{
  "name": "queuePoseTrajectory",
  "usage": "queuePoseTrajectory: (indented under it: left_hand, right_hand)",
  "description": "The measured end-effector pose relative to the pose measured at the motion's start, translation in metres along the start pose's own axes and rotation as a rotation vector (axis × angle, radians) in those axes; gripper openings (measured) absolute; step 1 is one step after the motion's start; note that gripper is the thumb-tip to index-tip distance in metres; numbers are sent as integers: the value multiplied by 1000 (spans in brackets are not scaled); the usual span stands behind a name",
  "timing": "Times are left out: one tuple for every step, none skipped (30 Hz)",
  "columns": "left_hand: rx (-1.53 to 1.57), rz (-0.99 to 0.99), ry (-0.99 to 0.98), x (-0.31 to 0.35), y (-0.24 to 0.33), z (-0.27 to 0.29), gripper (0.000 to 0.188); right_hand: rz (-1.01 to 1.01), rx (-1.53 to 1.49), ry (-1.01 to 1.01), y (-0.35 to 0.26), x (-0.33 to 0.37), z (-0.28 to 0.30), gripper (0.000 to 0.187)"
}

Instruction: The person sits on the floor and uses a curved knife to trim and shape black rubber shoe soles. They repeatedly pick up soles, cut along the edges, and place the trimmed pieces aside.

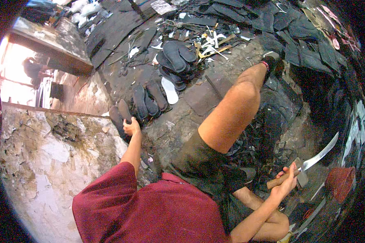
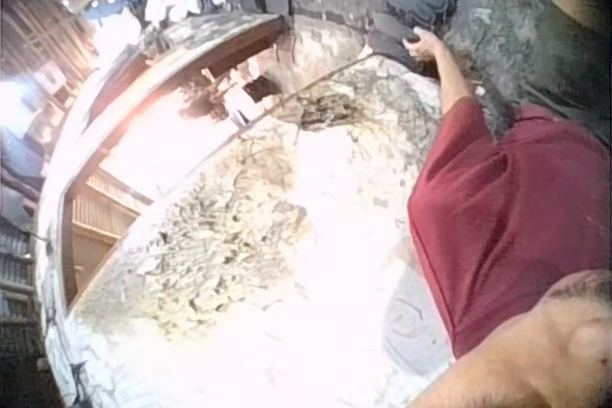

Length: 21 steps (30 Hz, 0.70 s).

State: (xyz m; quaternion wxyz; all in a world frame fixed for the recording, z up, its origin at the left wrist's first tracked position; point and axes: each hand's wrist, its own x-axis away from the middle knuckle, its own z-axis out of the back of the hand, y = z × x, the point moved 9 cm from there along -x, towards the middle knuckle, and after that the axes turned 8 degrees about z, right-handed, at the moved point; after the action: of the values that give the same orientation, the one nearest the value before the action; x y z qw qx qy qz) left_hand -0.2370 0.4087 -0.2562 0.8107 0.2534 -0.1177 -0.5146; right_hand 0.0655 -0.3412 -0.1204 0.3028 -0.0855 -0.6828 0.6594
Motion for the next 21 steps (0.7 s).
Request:
queuePoseTrajectory:
  left_hand:
    - [-80,-188,15,-4,2,-7,67]
    - [-161,-374,30,2,13,-8,68]
    - [-251,-428,-42,7,12,-16,66]
    - [-307,-432,-46,10,13,-22,66]
    - [-363,-434,-50,12,16,-28,65]
    - [-419,-439,-55,13,17,-33,64]
    - [-424,-429,-45,13,17,-32,57]
    - [-457,-389,-65,15,18,-38,54]
    - [-490,-351,-87,17,18,-43,51]
    - [-525,-313,-108,20,19,-49,49]
    - [-387,-316,-11,17,25,-42,44]
    - [-161,-402,39,8,33,-37,44]
    - [-58,-478,-9,-1,42,-46,45]
    - [38,-549,-69,2,53,-54,46]
    - [-11,-467,-194,12,62,-72,49]
    - [-31,-347,-261,29,73,-78,61]
    - [-72,-345,-300,32,82,-85,67]
    - [-112,-341,-338,35,88,-90,74]
    - [-151,-315,-366,36,89,-95,77]
    - [-189,-290,-389,35,89,-101,81]
    - [-217,-273,-378,49,89,-99,79]
  right_hand:
    - [-11,3,28,8,-3,6,37]
    - [-25,-3,31,13,-3,5,36]
    - [-40,-10,36,19,-4,5,36]
    - [-56,-19,42,23,-5,5,36]
    - [-73,-50,33,24,-2,-4,35]
    - [-68,-23,14,23,2,-10,35]
    - [-63,4,-3,24,7,-16,35]
    - [-51,29,-10,23,9,-17,35]
    - [-25,47,-31,24,9,-18,36]
    - [-20,78,-21,24,10,-17,37]
    - [-24,101,-24,25,10,-18,37]
    - [-33,120,-33,28,11,-21,38]
    - [-30,113,-42,30,12,-27,37]
    - [-23,117,-47,32,12,-29,37]
    - [-12,129,-43,32,11,-26,37]
    - [-11,139,-29,33,10,-22,37]
    - [-18,136,-31,35,9,-23,37]
    - [-24,132,-34,37,8,-24,37]
    - [-31,132,-28,41,8,-23,36]
    - [-34,123,-33,43,8,-26,36]
    - [-35,125,-27,45,10,-24,35]
